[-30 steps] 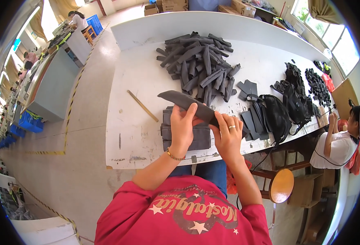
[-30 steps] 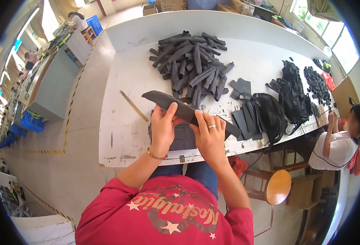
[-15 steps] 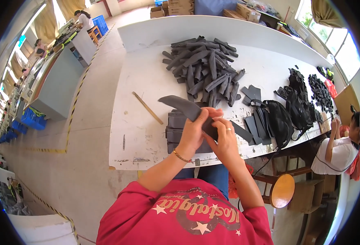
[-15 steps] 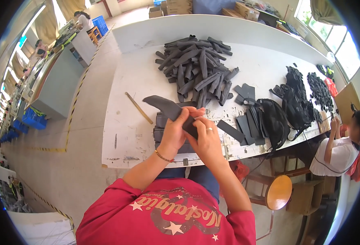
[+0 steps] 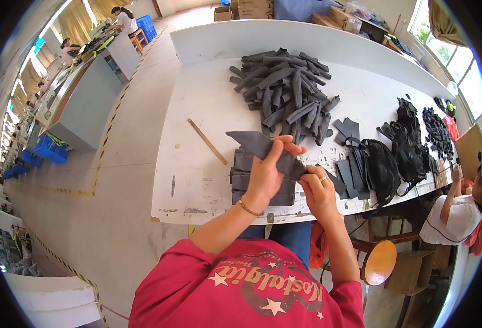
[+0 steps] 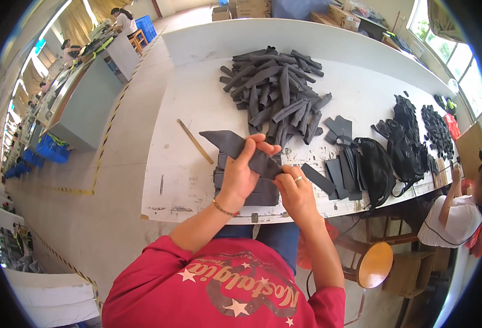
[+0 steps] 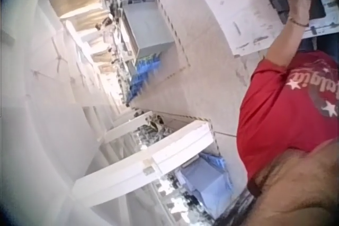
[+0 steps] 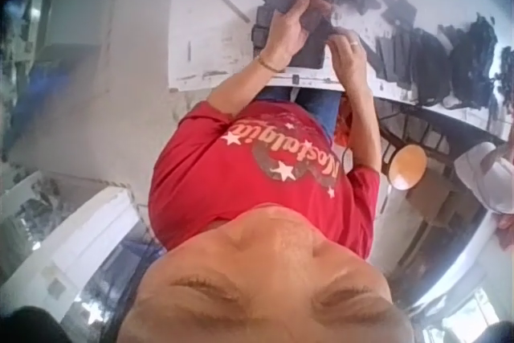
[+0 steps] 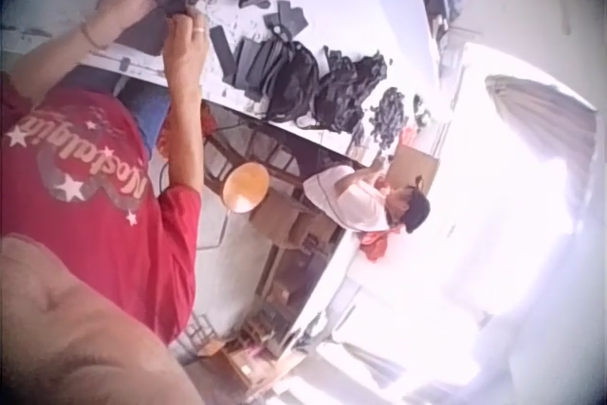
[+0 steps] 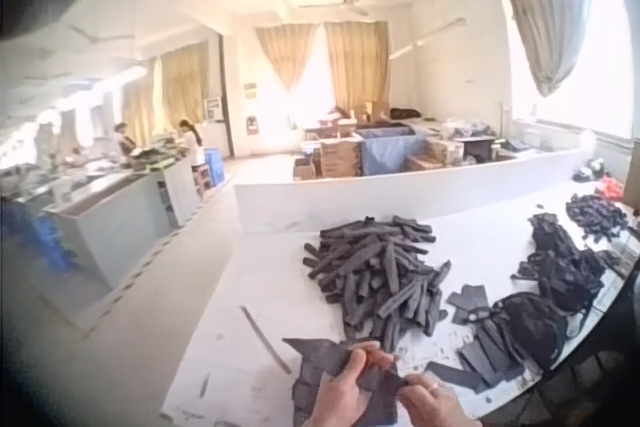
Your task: Sort and stack small black foam components on a workbench in a manufacturing environment.
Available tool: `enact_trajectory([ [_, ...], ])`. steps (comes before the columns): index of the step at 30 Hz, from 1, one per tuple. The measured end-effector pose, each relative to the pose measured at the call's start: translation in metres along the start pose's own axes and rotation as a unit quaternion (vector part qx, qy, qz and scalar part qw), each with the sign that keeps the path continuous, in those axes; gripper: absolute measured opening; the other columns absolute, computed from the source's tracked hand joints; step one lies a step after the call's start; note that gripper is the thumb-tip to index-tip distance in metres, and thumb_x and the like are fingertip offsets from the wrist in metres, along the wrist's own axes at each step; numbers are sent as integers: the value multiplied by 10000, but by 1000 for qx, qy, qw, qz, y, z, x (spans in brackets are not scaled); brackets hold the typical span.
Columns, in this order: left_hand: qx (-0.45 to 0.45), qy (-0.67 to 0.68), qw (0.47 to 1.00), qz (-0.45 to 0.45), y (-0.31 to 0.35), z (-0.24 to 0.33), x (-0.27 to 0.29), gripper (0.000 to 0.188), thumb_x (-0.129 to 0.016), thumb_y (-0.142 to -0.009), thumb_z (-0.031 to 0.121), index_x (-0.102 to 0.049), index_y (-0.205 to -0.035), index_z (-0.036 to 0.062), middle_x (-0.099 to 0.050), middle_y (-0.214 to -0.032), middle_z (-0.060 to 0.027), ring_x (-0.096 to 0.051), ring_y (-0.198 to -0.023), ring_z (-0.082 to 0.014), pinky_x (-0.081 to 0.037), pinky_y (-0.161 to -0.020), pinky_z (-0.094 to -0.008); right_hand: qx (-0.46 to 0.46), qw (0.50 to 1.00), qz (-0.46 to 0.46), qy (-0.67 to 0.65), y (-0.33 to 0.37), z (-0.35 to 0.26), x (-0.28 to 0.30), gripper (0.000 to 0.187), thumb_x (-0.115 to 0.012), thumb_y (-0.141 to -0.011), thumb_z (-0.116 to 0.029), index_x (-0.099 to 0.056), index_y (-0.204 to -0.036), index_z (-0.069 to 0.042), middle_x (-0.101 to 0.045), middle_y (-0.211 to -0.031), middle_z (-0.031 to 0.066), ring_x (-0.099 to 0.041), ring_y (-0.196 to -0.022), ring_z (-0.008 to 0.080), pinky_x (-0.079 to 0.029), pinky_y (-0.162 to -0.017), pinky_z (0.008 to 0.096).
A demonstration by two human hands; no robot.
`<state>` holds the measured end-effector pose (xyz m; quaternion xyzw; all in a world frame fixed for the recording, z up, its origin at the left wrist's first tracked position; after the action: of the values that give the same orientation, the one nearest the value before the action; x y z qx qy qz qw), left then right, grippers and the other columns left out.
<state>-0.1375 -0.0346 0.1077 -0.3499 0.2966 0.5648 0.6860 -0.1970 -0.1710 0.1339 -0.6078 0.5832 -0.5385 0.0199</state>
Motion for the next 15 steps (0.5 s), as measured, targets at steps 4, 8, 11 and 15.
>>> enact_trajectory([
  [4,-8,20,1000,-14,9,-8,-4,271,-510,-1030,243,-583,-1144,8,-693,-931,-121,-657,-1069,-329,-483,-986,-430,23,999,24,-17,-6,-5,0,214,-714,-748,66,-577,-901,7,-598,-960,155,-611,-797,348,-509,-643,417],
  [8,-8,41,999,-15,15,-12,-6,265,-511,-1030,243,-582,-1137,11,-694,-931,-123,-647,-1101,-339,-484,-981,-434,18,999,34,-28,-4,-8,-5,187,-704,-751,70,-589,-883,5,-606,-941,147,-609,-770,334,-503,-637,399],
  [11,-4,46,999,-13,21,-20,-8,267,-507,-1031,243,-580,-1141,10,-695,-931,-126,-643,-1107,-349,-487,-984,-437,13,999,32,-38,-6,-9,-7,166,-707,-764,52,-593,-873,-1,-611,-940,146,-609,-772,328,-501,-646,389],
  [15,-4,33,999,-7,21,-19,-4,271,-502,-1032,241,-578,-1150,9,-698,-952,-141,-638,-1112,-362,-492,-987,-445,18,999,36,-31,-8,-13,-12,171,-706,-756,58,-592,-868,-2,-612,-944,147,-611,-780,337,-505,-654,396],
])
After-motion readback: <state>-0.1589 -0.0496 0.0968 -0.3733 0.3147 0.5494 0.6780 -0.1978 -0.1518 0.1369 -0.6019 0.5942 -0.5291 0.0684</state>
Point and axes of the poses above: each hand's wrist, its own y-axis away from the middle knuckle, its own x-axis out of the back of the hand, z = x × y, the point moved 5 cm from there along -y, towards the middle knuckle
